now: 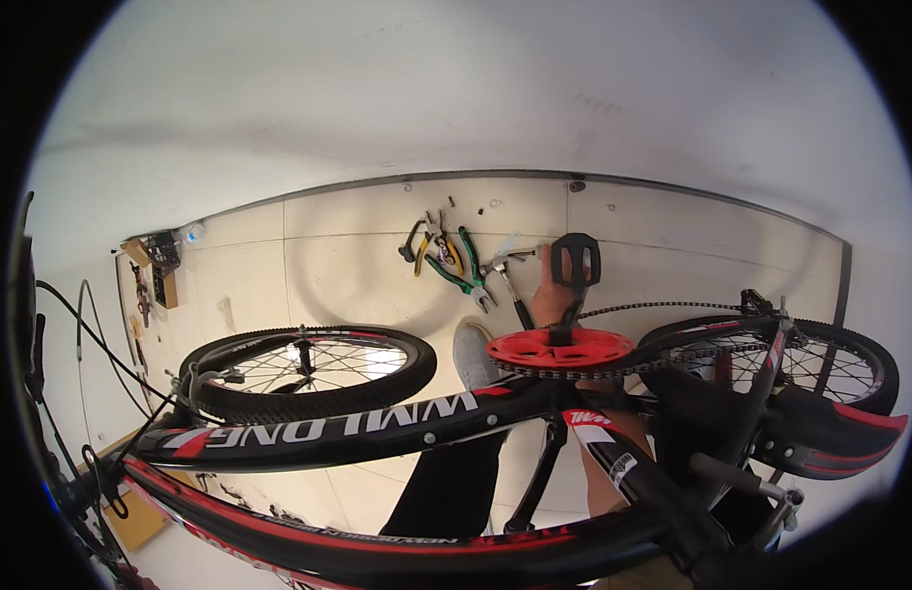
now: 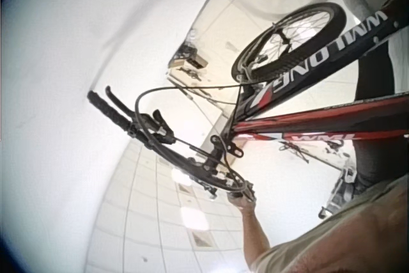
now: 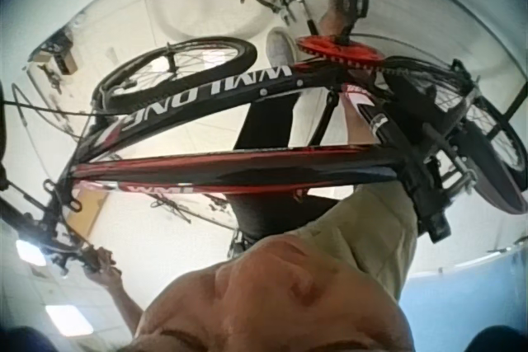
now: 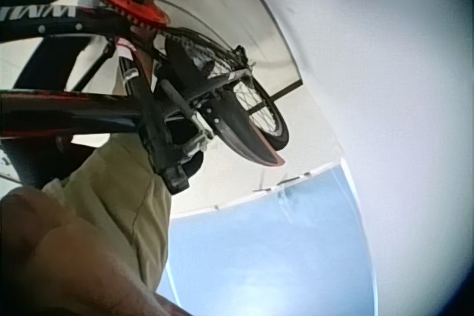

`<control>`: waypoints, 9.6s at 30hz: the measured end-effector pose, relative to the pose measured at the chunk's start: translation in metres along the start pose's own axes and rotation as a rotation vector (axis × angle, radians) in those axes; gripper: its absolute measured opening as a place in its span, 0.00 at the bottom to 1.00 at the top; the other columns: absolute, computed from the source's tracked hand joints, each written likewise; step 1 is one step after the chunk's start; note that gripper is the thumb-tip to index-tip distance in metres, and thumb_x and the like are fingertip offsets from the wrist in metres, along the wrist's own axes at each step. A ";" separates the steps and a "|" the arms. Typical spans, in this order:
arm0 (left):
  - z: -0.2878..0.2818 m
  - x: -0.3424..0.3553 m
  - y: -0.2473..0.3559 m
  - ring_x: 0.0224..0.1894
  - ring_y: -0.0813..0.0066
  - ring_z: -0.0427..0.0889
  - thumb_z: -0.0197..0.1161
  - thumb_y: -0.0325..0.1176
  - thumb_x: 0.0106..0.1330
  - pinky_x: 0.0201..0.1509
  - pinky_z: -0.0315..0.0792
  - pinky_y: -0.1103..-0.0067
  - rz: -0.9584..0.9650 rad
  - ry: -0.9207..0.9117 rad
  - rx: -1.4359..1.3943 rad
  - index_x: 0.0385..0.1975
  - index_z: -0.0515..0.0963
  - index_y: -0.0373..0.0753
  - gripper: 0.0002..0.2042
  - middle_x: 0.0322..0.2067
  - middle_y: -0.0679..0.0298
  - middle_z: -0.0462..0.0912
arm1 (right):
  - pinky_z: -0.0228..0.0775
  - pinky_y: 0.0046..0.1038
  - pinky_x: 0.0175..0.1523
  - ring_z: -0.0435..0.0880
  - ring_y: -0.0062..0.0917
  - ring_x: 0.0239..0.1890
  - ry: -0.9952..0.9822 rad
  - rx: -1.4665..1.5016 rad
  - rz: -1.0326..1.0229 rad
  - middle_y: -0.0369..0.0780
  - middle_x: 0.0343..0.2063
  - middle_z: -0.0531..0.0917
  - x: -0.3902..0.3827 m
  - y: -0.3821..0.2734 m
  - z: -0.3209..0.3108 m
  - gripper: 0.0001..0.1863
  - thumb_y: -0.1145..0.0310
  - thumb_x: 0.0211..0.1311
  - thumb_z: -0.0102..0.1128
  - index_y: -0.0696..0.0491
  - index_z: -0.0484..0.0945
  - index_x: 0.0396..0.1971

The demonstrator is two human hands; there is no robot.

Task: The person uses a wrench to loosen and tighten bolts on the bicycle seat post and handlebar stem. They then remove the seat, inspect the post, and reattach the seat, tightening the bolt to secure it.

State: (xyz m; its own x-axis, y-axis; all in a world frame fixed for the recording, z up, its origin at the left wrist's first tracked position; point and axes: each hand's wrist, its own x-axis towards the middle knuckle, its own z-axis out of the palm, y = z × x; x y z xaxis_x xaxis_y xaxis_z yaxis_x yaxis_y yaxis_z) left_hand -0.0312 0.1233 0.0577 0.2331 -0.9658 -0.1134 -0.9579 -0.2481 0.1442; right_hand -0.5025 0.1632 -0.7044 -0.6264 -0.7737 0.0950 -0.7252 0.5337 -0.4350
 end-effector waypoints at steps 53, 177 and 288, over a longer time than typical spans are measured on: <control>0.051 0.012 0.033 0.30 0.47 0.83 0.65 0.34 0.60 0.36 0.73 0.59 0.638 0.185 0.196 0.53 0.69 0.36 0.23 0.25 0.48 0.80 | 0.71 0.23 0.27 0.75 0.17 0.19 0.459 1.519 0.565 0.33 0.23 0.76 -0.132 -0.004 -0.513 0.14 0.59 0.72 0.59 0.55 0.72 0.38; 0.035 -0.016 0.062 0.38 0.42 0.84 0.60 0.38 0.64 0.47 0.77 0.54 0.278 0.061 0.361 0.55 0.68 0.40 0.21 0.33 0.43 0.84 | 0.73 0.26 0.38 0.80 0.22 0.43 0.432 0.805 0.470 0.39 0.51 0.82 0.024 0.040 -0.498 0.25 0.53 0.67 0.66 0.44 0.77 0.62; 0.049 0.044 -0.005 0.20 0.63 0.72 0.60 0.24 0.65 0.29 0.69 0.62 0.522 0.242 0.274 0.60 0.67 0.40 0.23 0.18 0.58 0.71 | 0.76 0.33 0.45 0.86 0.37 0.33 0.277 0.543 0.353 0.50 0.31 0.87 0.008 0.022 -0.551 0.23 0.60 0.61 0.70 0.62 0.82 0.48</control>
State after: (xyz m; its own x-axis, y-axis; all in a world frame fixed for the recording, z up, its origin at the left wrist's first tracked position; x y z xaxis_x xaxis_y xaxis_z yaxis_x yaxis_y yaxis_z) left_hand -0.0246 0.0857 0.0036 -0.2752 -0.9520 0.1338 -0.9563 0.2567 -0.1400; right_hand -0.6809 0.3565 -0.2195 -0.8998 -0.4322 0.0591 -0.2656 0.4352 -0.8602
